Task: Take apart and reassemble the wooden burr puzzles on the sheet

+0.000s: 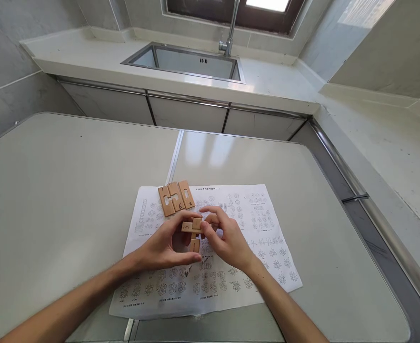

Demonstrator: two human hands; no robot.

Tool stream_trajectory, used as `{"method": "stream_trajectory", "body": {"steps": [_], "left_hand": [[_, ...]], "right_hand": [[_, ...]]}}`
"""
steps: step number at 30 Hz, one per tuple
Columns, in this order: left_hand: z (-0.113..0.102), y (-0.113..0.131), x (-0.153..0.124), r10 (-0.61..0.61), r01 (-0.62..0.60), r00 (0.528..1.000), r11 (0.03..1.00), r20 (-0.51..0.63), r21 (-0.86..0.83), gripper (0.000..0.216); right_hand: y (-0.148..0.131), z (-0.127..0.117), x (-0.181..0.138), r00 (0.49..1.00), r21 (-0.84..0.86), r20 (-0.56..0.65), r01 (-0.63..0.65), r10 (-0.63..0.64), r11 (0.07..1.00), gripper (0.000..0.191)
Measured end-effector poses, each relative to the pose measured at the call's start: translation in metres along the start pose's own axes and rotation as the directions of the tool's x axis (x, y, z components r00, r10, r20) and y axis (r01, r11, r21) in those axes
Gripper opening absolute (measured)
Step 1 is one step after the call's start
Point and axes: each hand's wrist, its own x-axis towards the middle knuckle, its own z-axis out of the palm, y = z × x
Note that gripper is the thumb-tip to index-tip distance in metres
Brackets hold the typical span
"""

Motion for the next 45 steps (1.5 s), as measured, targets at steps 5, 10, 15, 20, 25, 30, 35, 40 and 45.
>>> {"method": "stream_trajectory", "body": {"steps": [5, 10, 15, 20, 25, 30, 35, 40, 45], "left_hand": [[0.000, -0.003, 0.001, -0.059, 0.059, 0.998, 0.997, 0.004, -0.043, 0.066], [-0.001, -0.002, 0.001, -0.138, 0.137, 0.990, 0.986, -0.009, -0.090, 0.068], [0.000, -0.004, 0.000, -0.137, 0.136, 0.991, 0.987, -0.010, -0.082, 0.069], [-0.001, -0.002, 0.000, -0.162, 0.161, 0.987, 0.984, -0.013, -0.071, 0.068], [-0.002, 0.001, 0.000, -0.159, 0.158, 0.987, 0.987, -0.009, -0.041, 0.067], [-0.003, 0.001, 0.001, -0.158, 0.158, 0.987, 0.987, 0.000, -0.037, 0.067], [-0.002, 0.001, 0.001, -0.144, 0.144, 0.989, 0.989, -0.011, -0.039, 0.067], [-0.001, -0.001, 0.001, -0.135, 0.134, 0.991, 0.990, -0.013, -0.034, 0.067], [-0.004, 0.003, 0.000, -0.113, 0.114, 0.993, 0.993, 0.018, -0.038, 0.068]], "right_hand": [[0.003, -0.001, -0.001, 0.999, -0.014, -0.044, 0.004, -0.005, 1.000, 0.032], [0.004, -0.001, -0.003, 0.969, 0.025, -0.247, 0.005, 0.002, 1.000, 0.037], [-0.002, -0.002, 0.004, 0.912, 0.259, -0.399, 0.012, 0.096, 0.966, 0.042], [-0.005, -0.018, 0.011, 0.884, 0.428, -0.440, 0.049, 0.160, 0.903, 0.035], [0.006, -0.028, 0.011, 0.807, 0.391, -0.523, -0.060, 0.275, 0.919, 0.032], [0.017, -0.015, 0.013, 0.847, 0.327, -0.449, -0.139, 0.284, 0.935, 0.036], [0.018, -0.003, 0.013, 0.907, -0.008, -0.386, -0.183, 0.166, 0.983, 0.040], [0.015, -0.005, 0.012, 0.896, 0.040, -0.399, -0.194, 0.193, 0.980, 0.042], [0.009, -0.018, 0.015, 0.850, 0.538, -0.305, -0.218, 0.429, 0.814, 0.039]]}}
